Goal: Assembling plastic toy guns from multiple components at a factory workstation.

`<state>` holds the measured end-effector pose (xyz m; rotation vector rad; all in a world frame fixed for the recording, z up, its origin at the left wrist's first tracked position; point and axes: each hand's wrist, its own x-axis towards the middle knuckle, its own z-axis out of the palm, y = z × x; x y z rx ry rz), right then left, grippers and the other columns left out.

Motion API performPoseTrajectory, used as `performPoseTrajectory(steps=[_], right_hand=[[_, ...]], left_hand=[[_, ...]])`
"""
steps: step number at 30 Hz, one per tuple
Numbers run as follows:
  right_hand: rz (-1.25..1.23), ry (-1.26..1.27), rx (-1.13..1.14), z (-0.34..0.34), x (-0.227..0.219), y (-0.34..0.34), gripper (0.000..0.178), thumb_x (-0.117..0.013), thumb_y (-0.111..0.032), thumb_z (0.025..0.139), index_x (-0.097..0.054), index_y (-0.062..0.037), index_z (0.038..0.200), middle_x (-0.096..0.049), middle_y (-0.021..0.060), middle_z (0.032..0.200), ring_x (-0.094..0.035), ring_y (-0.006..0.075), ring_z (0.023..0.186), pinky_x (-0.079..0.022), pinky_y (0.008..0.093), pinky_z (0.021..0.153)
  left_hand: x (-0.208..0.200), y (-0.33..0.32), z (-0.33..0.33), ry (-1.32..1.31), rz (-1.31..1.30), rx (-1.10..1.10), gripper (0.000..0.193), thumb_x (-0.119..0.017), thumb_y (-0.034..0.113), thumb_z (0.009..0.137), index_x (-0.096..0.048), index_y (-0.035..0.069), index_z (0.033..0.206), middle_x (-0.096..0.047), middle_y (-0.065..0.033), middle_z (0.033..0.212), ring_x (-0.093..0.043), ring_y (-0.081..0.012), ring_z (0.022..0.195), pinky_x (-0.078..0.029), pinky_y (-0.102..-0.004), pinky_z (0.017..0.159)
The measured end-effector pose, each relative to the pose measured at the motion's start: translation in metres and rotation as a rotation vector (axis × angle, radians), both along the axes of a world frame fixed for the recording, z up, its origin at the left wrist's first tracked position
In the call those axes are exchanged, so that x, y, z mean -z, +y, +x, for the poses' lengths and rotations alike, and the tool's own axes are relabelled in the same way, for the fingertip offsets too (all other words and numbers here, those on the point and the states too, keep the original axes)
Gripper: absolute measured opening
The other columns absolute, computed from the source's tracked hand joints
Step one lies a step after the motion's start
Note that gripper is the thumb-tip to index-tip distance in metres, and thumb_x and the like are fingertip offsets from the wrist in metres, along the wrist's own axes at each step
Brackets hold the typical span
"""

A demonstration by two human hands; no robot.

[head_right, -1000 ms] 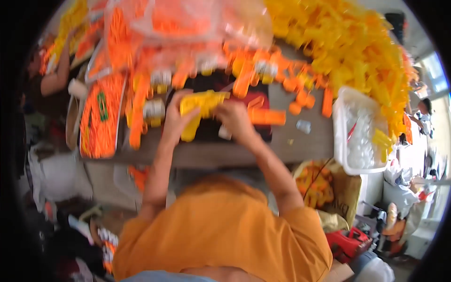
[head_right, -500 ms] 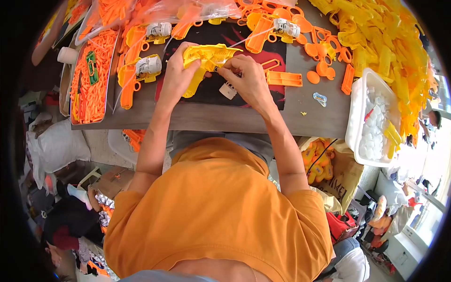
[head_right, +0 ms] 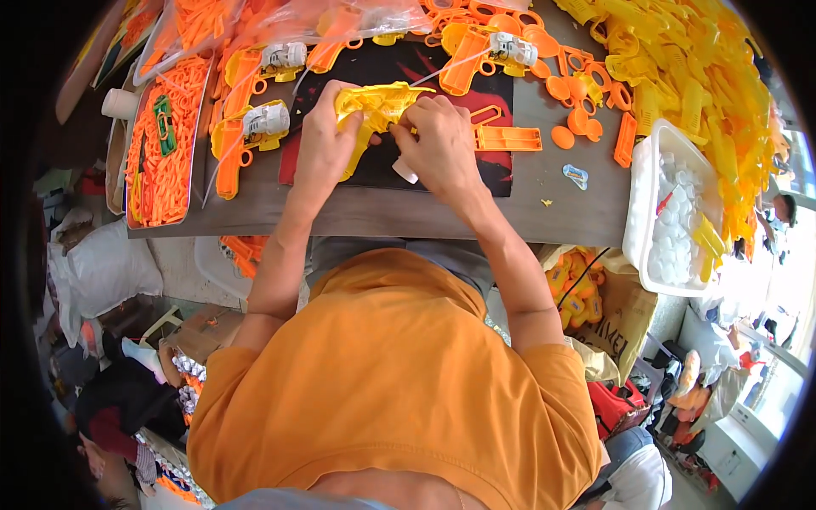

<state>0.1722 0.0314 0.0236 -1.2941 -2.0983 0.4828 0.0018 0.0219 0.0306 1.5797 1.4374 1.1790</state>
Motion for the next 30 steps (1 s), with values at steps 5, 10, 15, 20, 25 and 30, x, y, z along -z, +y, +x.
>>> performPoseTrajectory(steps=[5,10,15,20,25,30], right_hand=[[-0.24,0.141,0.022,0.003,0.0,0.0,0.018,-0.07,-0.014,0.082,-0.067,0.003,0.083,-0.059,0.0074,0.071,-0.055,0.0159,0.067,-0.045,0.0304,0.063],[-0.247,0.071,-0.024,0.003,-0.003,0.009,0.024,-0.071,-0.02,0.082,-0.069,0.003,0.088,-0.064,0.006,0.071,-0.056,0.0111,0.061,-0.045,0.0289,0.058],[-0.423,0.088,-0.015,-0.001,-0.01,0.018,0.024,-0.072,-0.025,0.079,-0.071,-0.0013,0.081,-0.066,0.0107,0.066,-0.064,0.0239,0.061,-0.047,0.0369,0.058],[-0.222,-0.192,0.036,-0.024,-0.003,0.025,0.037,-0.071,-0.04,0.081,-0.071,-0.0033,0.077,-0.065,0.0089,0.063,-0.064,0.0268,0.061,-0.047,0.0405,0.058],[-0.199,0.129,0.075,-0.013,-0.017,0.011,0.026,-0.071,-0.025,0.086,-0.07,-0.0015,0.096,-0.068,0.0119,0.088,-0.065,0.0212,0.079,-0.052,0.036,0.07],[-0.013,-0.312,0.295,0.08,-0.032,-0.018,0.053,-0.073,-0.021,0.082,-0.057,-0.0092,0.131,-0.059,0.0119,0.129,-0.049,0.03,0.123,-0.038,0.0428,0.103]], left_hand=[[0.0,-0.007,0.003,0.05,0.046,-0.019,0.018,-0.053,-0.007,0.089,-0.048,-0.001,0.105,-0.064,-0.0193,0.082,-0.07,-0.0304,0.068,-0.055,-0.0389,0.057],[0.007,-0.01,0.005,0.021,0.087,-0.03,0.018,-0.054,-0.007,0.088,-0.048,-0.001,0.105,-0.065,-0.0198,0.085,-0.07,-0.0293,0.065,-0.055,-0.0382,0.056],[0.016,-0.004,-0.023,-0.421,-0.346,0.078,0.028,-0.059,-0.005,0.087,-0.05,0.001,0.112,-0.067,-0.012,0.094,-0.072,-0.0226,0.075,-0.056,-0.0315,0.063],[0.025,-0.003,-0.015,0.236,0.177,-0.147,0.037,-0.07,0.002,0.079,-0.054,0.005,0.112,-0.059,-0.0162,0.106,-0.058,-0.0379,0.105,-0.045,-0.0471,0.089],[0.041,-0.006,-0.017,0.497,0.421,-0.17,0.017,-0.066,0.008,0.086,-0.062,0.007,0.103,-0.061,-0.0086,0.094,-0.056,-0.0286,0.089,-0.044,-0.04,0.079],[0.036,0.003,-0.017,0.508,0.41,-0.098,0.012,-0.069,0.017,0.085,-0.065,0.007,0.088,-0.063,-0.0058,0.085,-0.056,-0.0267,0.088,-0.043,-0.0399,0.077]])
